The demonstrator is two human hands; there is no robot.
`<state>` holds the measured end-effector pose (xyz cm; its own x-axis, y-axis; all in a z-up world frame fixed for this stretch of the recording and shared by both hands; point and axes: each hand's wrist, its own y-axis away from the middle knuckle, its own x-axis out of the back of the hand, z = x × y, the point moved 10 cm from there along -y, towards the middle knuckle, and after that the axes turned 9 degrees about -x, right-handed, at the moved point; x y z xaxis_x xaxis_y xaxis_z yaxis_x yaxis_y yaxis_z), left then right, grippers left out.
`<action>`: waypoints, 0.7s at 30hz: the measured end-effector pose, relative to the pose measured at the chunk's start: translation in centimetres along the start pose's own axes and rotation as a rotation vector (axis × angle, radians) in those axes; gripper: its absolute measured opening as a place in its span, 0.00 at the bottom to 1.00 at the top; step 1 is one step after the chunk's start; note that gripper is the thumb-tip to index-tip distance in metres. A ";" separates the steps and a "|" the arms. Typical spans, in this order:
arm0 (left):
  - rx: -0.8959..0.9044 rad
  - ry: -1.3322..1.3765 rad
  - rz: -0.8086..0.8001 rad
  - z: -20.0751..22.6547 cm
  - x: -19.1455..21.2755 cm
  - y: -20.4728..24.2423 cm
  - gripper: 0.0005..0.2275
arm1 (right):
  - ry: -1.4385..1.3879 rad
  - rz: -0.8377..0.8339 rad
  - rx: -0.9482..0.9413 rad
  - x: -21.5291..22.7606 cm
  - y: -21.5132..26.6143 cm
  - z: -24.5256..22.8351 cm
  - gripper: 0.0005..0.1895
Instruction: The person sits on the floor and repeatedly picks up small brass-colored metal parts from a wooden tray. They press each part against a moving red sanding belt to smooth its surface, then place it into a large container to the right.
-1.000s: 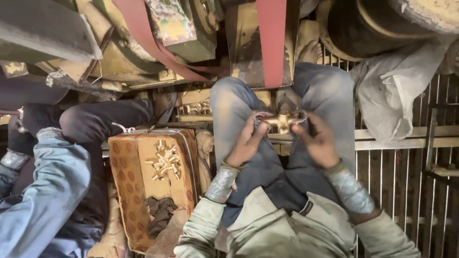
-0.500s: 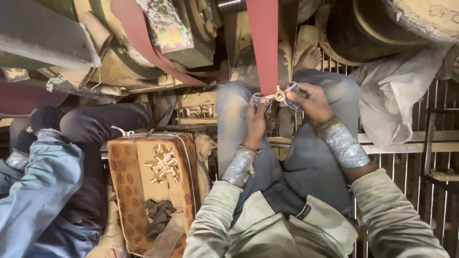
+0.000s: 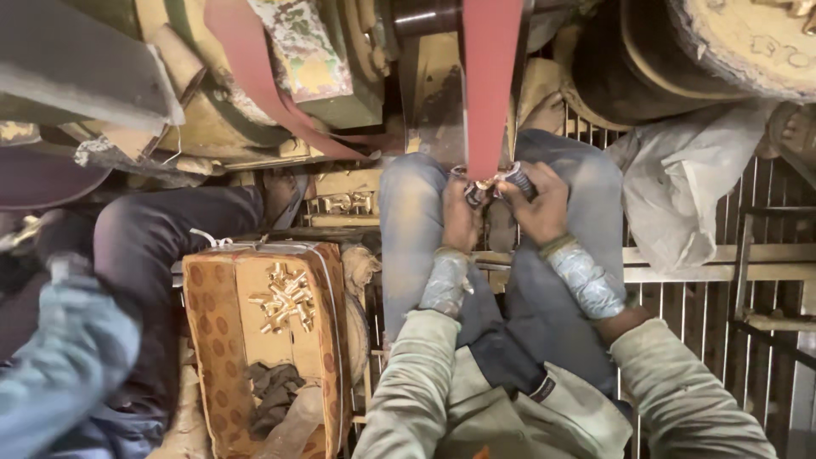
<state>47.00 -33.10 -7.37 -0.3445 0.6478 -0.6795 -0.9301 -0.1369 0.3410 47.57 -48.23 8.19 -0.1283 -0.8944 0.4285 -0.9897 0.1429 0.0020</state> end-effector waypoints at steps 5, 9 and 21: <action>0.107 0.228 -0.046 -3.8 0.4 -1.3 0.12 | 0.107 0.067 0.104 0.5 0.7 -3.8 0.13; 0.343 0.256 0.117 -5.5 -0.4 1.0 0.16 | 0.160 0.084 0.169 0.8 1.6 -6.3 0.12; 0.012 -0.368 -0.354 12.0 -4.2 7.6 0.10 | -0.407 -0.083 -0.148 0.9 6.9 -5.1 0.21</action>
<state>42.95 -27.91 5.87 0.0612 0.8742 -0.4816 -0.9794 0.1456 0.1399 40.96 -45.90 13.20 -0.0927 -0.9952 0.0308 -0.9818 0.0965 0.1638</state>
